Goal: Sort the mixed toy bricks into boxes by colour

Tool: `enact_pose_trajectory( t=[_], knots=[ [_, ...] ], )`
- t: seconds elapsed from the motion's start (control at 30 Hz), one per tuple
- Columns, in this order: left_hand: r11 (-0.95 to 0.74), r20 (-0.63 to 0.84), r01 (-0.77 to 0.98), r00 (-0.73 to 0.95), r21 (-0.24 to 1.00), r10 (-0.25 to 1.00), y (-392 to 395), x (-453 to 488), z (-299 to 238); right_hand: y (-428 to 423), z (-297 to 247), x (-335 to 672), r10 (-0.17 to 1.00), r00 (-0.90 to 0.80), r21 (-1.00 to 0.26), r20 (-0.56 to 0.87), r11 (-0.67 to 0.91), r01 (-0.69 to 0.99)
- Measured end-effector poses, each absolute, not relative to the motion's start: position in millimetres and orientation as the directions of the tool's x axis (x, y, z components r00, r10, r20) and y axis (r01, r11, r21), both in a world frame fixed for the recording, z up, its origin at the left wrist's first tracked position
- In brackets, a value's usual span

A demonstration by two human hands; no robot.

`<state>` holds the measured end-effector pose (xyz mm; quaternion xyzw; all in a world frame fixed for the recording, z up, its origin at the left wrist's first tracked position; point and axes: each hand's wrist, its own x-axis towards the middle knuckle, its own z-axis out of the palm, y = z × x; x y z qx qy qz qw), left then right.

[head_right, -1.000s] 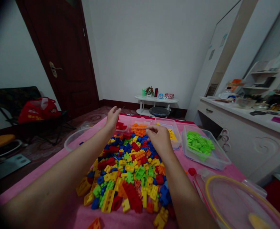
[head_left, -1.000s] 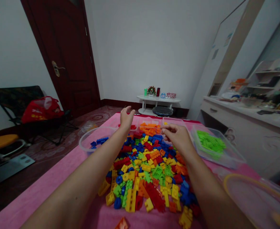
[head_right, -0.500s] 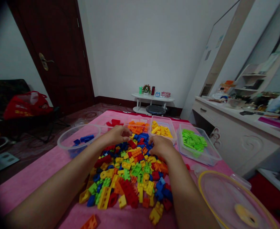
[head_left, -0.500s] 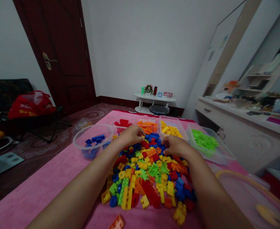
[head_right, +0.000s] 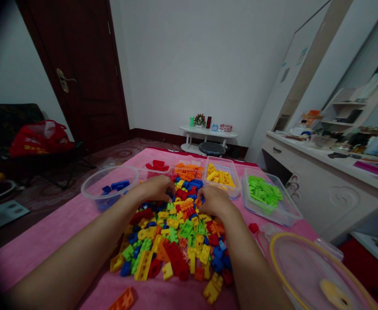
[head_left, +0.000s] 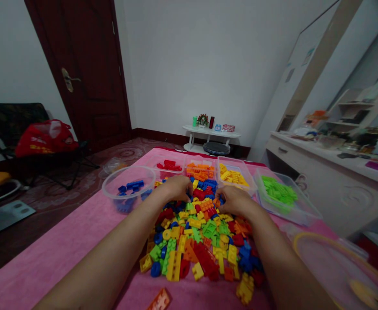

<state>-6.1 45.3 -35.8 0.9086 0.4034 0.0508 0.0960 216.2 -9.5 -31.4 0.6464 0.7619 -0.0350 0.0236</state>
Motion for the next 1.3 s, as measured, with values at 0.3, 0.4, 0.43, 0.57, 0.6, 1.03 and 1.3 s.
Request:
enact_pose_trajectory(
  t=[0.3,0.4,0.43,0.57,0.6,1.03,1.3],
  knots=[
    [-0.563,0.022,0.764,0.587,0.314,0.809,40.9,-4.3,-36.7,-10.0,-32.0,218.1,0.982,-0.172,-0.071,-0.079,0.167,0.983],
    [-0.532,0.003,0.767,0.569,0.36,0.822,42.4,-5.8,-36.8,-10.3,-28.5,220.5,0.982,-0.177,-0.147,-0.069,0.165,0.975],
    [-0.528,0.005,0.756,0.571,0.386,0.821,43.3,-6.1,-36.4,-10.1,-27.1,222.3,0.981,-0.183,-0.185,-0.063,0.169,0.968],
    [-0.446,0.103,0.634,0.502,0.632,0.858,43.1,-1.2,-30.6,-8.6,-22.7,231.2,0.981,-0.184,-0.296,-0.058,0.16,0.942],
    [-0.377,0.11,0.551,0.456,0.744,0.883,41.8,1.9,-28.3,-8.4,-22.3,232.6,0.981,-0.185,-0.298,-0.063,0.159,0.941],
    [0.575,-0.315,-0.44,0.533,0.69,0.785,45.2,13.6,-28.8,-9.8,-23.5,222.8,0.979,-0.202,-0.22,-0.01,0.195,0.956],
    [0.609,-0.336,-0.206,0.68,0.765,0.652,28.0,28.5,-25.3,-16.9,-1.2,193.4,0.832,-0.086,-0.486,0.548,0.401,0.776]
  ],
)
